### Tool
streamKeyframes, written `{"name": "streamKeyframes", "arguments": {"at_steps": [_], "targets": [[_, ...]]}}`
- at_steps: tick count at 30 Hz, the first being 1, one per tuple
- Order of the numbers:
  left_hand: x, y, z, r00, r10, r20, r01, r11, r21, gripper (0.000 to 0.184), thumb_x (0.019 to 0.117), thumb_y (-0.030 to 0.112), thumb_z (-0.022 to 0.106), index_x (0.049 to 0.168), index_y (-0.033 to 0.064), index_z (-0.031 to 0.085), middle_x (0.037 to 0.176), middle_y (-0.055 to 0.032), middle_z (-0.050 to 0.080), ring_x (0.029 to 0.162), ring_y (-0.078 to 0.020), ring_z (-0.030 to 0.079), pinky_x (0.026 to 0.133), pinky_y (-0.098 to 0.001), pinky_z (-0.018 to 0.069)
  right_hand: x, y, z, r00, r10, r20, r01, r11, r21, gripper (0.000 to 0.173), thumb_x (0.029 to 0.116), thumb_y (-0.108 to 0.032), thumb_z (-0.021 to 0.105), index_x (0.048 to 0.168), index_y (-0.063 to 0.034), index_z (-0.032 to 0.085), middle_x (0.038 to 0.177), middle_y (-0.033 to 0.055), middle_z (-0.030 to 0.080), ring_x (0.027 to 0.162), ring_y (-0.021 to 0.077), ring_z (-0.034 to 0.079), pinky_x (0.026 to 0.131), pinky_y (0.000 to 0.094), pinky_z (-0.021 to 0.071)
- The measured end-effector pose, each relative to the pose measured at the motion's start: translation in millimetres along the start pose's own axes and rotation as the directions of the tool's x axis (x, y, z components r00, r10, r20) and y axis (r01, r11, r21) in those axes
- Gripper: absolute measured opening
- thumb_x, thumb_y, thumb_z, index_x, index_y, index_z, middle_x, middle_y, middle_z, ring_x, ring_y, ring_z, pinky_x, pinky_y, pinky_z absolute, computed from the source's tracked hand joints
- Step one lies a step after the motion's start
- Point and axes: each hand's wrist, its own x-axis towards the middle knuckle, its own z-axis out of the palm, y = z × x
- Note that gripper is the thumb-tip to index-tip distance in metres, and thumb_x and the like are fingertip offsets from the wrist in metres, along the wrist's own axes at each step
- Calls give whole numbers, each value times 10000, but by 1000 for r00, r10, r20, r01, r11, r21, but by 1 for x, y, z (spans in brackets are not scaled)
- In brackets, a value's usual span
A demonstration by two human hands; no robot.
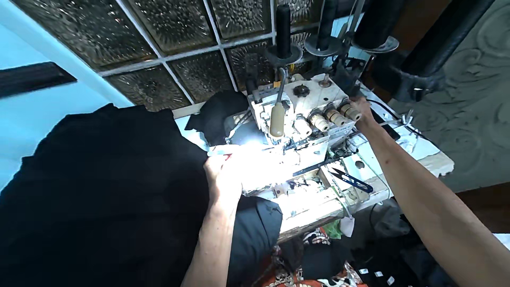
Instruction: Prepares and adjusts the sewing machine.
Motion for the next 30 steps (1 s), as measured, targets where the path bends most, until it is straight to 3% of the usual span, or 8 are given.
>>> {"name": "streamKeyframes", "arguments": {"at_steps": [12, 15, 18, 20, 22, 24, 26, 30], "targets": [[-6, -5, 7, 983, -7, -183, -18, 991, -135, 60, 1004, 27, 593, 1056, 39, 620, 826, -2, 704, 727, -89, 697, 657, -267, 604, 6, 11, 7, 998, -47, -43, 48, 998, 37, 393, 1068, -253, 439, 1020, 54, 680, 1023, 264, 664, 977, 388, 629, 840, 616, 448], [-7, -8, 8, 979, 15, -204, -48, 986, -159, 65, 996, 11, 590, 1035, 49, 625, 804, 15, 699, 721, -74, 690, 652, -256, 599, 5, 20, 6, 992, -126, -23, 128, 986, 103, 428, 1099, -224, 375, 1105, 89, 668, 1072, 281, 667, 1010, 380, 638, 906, 588, 472], [-6, -12, 8, 978, 53, -201, -86, 983, -162, 83, 973, -17, 585, 1031, 33, 617, 796, 25, 689, 717, -57, 680, 666, -240, 594, -18, 34, -7, 987, -149, 55, 125, 942, 310, 430, 1123, -297, 323, 1337, -14, 565, 1172, 147, 626, 985, 176, 590, 860, 394, 503], [-6, -13, 8, 978, 57, -199, -92, 980, -174, 80, 967, -17, 583, 1027, 9, 628, 808, 0, 697, 732, -69, 688, 686, -253, 603, -52, 34, -19, 983, -145, -115, 177, 913, 366, 376, 1091, -192, 429, 1392, 0, 547, 1300, 180, 614, 1104, 203, 607, 949, 410, 503], [-8, -15, 6, 986, 57, -155, -88, 977, -196, 105, 972, 43, 594, 1039, -13, 652, 853, -33, 701, 783, -100, 695, 733, -292, 598, -105, 28, -26, 873, -287, -395, 402, 881, 249, 381, 1035, -78, 451, 1347, 131, 513, 1312, 267, 585, 1164, 227, 600, 1003, 350, 494], [-8, -15, 5, 990, 46, -130, -73, 975, -212, 134, 975, 95, 627, 1056, -9, 654, 875, -50, 716, 799, -124, 705, 740, -316, 600, -154, 20, -20, 652, -524, -548, 636, 771, 20, 320, 1016, -52, 456, 1176, 207, 556, 1125, 253, 624, 1035, 155, 611, 931, 272, 500], [-10, -13, 6, 992, 17, -123, -47, 970, -241, 136, 970, 121, 660, 1058, 18, 658, 869, -39, 707, 785, -123, 692, 717, -320, 596, -192, 2, -7, 526, -696, -489, 758, 645, -104, 240, 1010, -70, 504, 1038, 133, 630, 1045, 167, 674, 1000, 79, 644, 897, 222, 526], [-9, -17, 8, 985, 27, -171, -71, 964, -258, 73, 986, 53, 620, 1052, 27, 638, 860, -11, 713, 774, -85, 701, 709, -276, 606, -214, -44, 39, 469, -813, -345, 799, 557, -226, 193, 949, -60, 581, 970, 45, 740, 824, 137, 722, 694, 95, 659, 656, 184, 533]]}}
